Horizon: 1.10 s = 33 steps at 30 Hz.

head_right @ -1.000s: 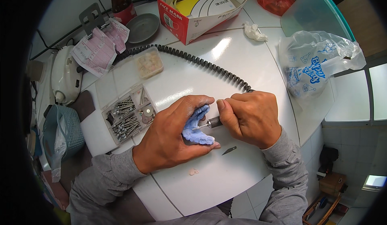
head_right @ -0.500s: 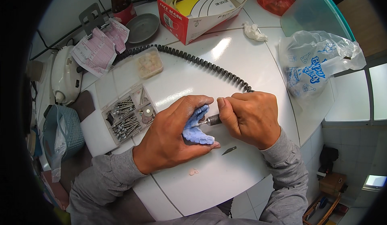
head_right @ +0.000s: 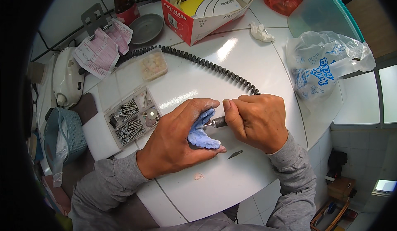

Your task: Trim and refine a blue dental plaster model using a dental handpiece.

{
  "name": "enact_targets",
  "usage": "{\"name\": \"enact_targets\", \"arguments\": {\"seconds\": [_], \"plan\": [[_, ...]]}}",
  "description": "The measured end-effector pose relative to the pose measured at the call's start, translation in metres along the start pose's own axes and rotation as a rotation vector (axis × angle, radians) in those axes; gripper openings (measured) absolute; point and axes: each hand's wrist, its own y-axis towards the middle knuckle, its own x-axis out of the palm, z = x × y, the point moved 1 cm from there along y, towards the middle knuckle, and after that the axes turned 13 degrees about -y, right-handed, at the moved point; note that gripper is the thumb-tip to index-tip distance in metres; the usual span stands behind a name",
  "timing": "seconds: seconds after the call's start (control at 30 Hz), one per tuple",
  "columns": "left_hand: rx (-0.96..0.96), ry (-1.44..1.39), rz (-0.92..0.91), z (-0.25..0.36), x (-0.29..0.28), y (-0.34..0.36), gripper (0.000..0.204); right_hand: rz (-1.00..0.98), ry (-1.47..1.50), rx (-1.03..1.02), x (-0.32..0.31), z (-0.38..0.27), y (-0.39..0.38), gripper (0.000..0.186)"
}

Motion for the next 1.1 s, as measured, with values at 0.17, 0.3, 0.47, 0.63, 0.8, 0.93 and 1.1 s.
{"name": "enact_targets", "arguments": {"seconds": [0.17,0.3,0.47,0.63,0.8,0.93,1.1], "plan": [[0.001,-0.004,0.008,-0.002,0.0,0.0,0.084,-0.039,0.017,-0.013,-0.002,0.001,0.0,0.037],[0.011,-0.003,0.014,-0.001,0.0,0.0,0.084,-0.013,0.026,-0.003,0.0,0.001,0.0,0.037],[0.136,-0.031,-0.001,-0.005,0.001,0.002,0.078,0.171,0.128,0.044,0.007,0.011,-0.003,0.045],[0.087,0.0,-0.032,0.002,-0.002,0.003,0.087,0.301,0.122,0.008,0.002,0.013,-0.006,0.046],[0.034,-0.036,-0.088,0.004,-0.002,0.002,0.092,0.362,0.085,0.025,0.008,0.004,-0.018,0.047],[0.145,-0.074,-0.038,-0.008,0.0,0.002,0.093,0.368,0.012,0.073,0.008,-0.004,-0.03,0.046],[0.209,-0.045,-0.03,-0.014,0.002,0.004,0.093,0.389,-0.079,0.104,0.005,-0.001,-0.035,0.046]]}}
